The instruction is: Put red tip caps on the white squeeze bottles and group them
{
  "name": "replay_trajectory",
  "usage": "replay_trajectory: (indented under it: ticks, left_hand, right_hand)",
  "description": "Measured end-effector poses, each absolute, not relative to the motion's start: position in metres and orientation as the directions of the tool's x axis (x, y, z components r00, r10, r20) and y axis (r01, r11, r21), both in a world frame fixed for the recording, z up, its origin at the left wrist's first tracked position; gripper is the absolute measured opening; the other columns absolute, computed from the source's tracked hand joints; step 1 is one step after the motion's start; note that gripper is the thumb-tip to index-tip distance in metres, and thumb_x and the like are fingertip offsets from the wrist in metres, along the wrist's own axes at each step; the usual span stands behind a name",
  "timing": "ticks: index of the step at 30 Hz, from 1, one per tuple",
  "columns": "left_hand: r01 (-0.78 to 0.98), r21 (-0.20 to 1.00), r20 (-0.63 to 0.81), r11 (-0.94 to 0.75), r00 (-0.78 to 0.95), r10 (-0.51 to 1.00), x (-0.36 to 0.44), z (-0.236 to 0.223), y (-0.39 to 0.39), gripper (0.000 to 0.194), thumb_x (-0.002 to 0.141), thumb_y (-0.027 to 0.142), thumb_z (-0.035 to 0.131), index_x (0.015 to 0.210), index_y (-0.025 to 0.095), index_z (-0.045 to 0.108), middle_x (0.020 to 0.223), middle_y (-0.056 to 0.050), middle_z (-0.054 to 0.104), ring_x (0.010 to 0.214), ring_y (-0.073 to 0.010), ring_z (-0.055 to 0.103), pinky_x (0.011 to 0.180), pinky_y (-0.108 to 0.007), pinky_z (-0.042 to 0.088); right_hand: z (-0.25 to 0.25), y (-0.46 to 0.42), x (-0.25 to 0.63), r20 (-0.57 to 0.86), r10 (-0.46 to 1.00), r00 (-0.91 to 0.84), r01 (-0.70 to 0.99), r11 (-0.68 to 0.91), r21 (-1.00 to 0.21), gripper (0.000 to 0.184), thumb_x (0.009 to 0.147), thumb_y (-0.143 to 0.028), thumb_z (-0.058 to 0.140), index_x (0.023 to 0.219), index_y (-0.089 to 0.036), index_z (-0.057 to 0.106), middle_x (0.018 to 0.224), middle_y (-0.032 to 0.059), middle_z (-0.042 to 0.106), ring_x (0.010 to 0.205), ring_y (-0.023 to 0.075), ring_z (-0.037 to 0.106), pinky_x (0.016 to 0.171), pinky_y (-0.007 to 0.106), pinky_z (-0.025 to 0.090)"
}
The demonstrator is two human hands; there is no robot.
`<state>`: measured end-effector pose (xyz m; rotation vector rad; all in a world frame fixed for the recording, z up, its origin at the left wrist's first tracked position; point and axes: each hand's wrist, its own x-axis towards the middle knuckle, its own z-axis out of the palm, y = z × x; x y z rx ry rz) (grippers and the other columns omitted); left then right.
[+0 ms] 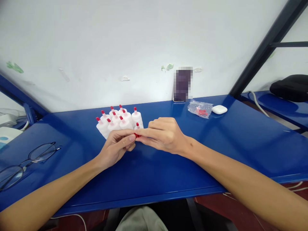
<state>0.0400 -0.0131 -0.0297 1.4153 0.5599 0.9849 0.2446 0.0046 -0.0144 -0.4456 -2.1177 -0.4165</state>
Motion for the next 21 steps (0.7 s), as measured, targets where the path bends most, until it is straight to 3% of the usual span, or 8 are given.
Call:
replay_trajectory:
  ticks: [9, 16, 21]
  left_hand:
    - [-0.189, 0.967, 0.243, -0.173, 0.468, 0.850, 0.0411, -0.0312, -0.0140, 0.019, 0.089, 0.035, 0.066, 0.092, 0.017, 0.071, 0.057, 0.005, 0.042, 0.051, -0.0057, 0.031, 0.048, -0.023, 0.024]
    - [-0.092, 0.967, 0.255, -0.239, 0.415, 0.873, 0.0449, -0.0320, -0.0200, 0.020, 0.093, 0.038, 0.060, 0.095, 0.018, 0.062, 0.057, 0.007, 0.038, 0.051, -0.0055, 0.031, 0.047, -0.021, 0.024]
    - [0.018, 0.959, 0.254, -0.282, 0.379, 0.890, 0.0476, -0.0343, -0.0222, 0.022, 0.093, 0.040, 0.060, 0.094, 0.018, 0.064, 0.057, 0.007, 0.036, 0.051, -0.0051, 0.029, 0.047, -0.019, 0.023]
  right_hand:
    - [-0.0155, 0.0082, 0.2458, 0.834, 0.149, -0.531, 0.447, 0.886, 0.126, 0.019, 0.088, -0.033, 0.067, 0.097, -0.018, 0.071, 0.058, -0.0023, 0.062, 0.050, 0.0094, 0.054, 0.052, 0.024, 0.043]
    - [-0.0126, 0.0068, 0.2454, 0.774, 0.317, -0.548, 0.423, 0.904, -0.071, 0.021, 0.087, -0.034, 0.066, 0.078, -0.016, 0.060, 0.075, 0.0037, 0.063, 0.061, 0.0106, 0.055, 0.054, 0.022, 0.043]
    - [-0.0144, 0.0065, 0.2452, 0.680, 0.406, -0.610, 0.459, 0.881, -0.115, 0.023, 0.087, -0.032, 0.061, 0.071, -0.018, 0.053, 0.065, -0.0015, 0.055, 0.053, 0.0086, 0.047, 0.049, 0.022, 0.036]
